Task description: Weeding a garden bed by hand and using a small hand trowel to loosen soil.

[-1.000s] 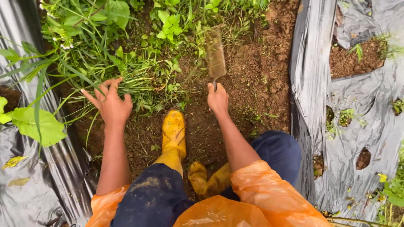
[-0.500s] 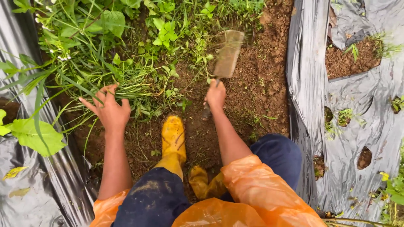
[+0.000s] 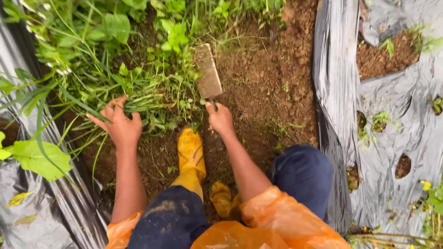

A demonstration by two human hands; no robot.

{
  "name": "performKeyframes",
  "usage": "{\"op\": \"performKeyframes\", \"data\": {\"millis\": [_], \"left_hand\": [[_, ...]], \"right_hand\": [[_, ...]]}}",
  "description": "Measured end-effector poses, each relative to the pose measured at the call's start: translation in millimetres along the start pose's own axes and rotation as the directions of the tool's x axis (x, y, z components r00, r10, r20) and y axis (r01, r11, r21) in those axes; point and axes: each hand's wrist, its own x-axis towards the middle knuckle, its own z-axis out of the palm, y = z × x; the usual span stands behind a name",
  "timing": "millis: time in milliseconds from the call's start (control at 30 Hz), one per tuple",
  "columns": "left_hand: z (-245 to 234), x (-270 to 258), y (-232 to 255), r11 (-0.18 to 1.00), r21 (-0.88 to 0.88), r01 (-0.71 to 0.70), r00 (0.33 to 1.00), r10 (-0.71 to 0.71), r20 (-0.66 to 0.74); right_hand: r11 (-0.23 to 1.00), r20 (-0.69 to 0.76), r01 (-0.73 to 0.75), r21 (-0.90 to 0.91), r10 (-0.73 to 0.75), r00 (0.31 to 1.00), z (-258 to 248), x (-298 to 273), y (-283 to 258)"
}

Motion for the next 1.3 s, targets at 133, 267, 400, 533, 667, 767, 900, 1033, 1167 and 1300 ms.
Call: {"op": "performKeyframes", "data": {"millis": [133, 267, 400, 533, 667, 767, 900, 1033, 1167, 1300], "left_hand": [[2, 4, -6, 1.0, -0.018, -0.009, 1.0, 0.009, -0.011], [3, 4, -5, 0.999, -0.031, -0.013, 1.0, 0.012, -0.023], [-1, 9, 3, 0.997, -0.066, -0.032, 0.998, 0.029, -0.047], [-8, 9, 11, 0.999, -0.052, 0.004, 1.0, -0.005, -0.021], [-4, 11, 4, 0.999, -0.046, -0.011, 0.999, 0.009, -0.04], [1, 6, -4, 0.999, -0.037, -0.019, 0.999, 0.018, -0.043], [4, 5, -7, 0.998, -0.047, -0.032, 0.997, 0.029, -0.065], [8, 11, -3, 0.996, -0.084, -0.02, 0.996, 0.013, -0.088], [9, 12, -5, 0.996, -0.081, -0.047, 0.994, 0.038, -0.107], [18, 7, -20, 0.997, -0.079, -0.01, 0.994, 0.001, -0.107]], "right_hand": [[0.999, -0.341, 0.041, -0.003, -0.039, 0.939, -2, 9, -2], [0.997, -0.482, 0.072, 0.001, -0.062, 0.874, -36, 40, -15], [0.988, -0.395, 0.118, 0.101, -0.069, 0.916, -34, 107, 25], [0.995, -0.201, 0.081, -0.053, -0.09, 0.976, 0, 77, 28], [0.99, -0.203, 0.071, 0.118, -0.046, 0.978, -13, 74, 16], [0.983, -0.357, 0.111, 0.15, -0.051, 0.933, -31, 97, 7], [0.998, -0.356, 0.046, 0.051, -0.024, 0.934, -20, 113, 5], [0.993, -0.328, 0.034, 0.112, 0.005, 0.945, -42, 106, 15], [0.981, -0.514, 0.164, 0.104, -0.088, 0.853, -70, 91, -21], [0.936, -0.743, 0.331, -0.115, -0.302, 0.598, -91, 118, -33]]}}
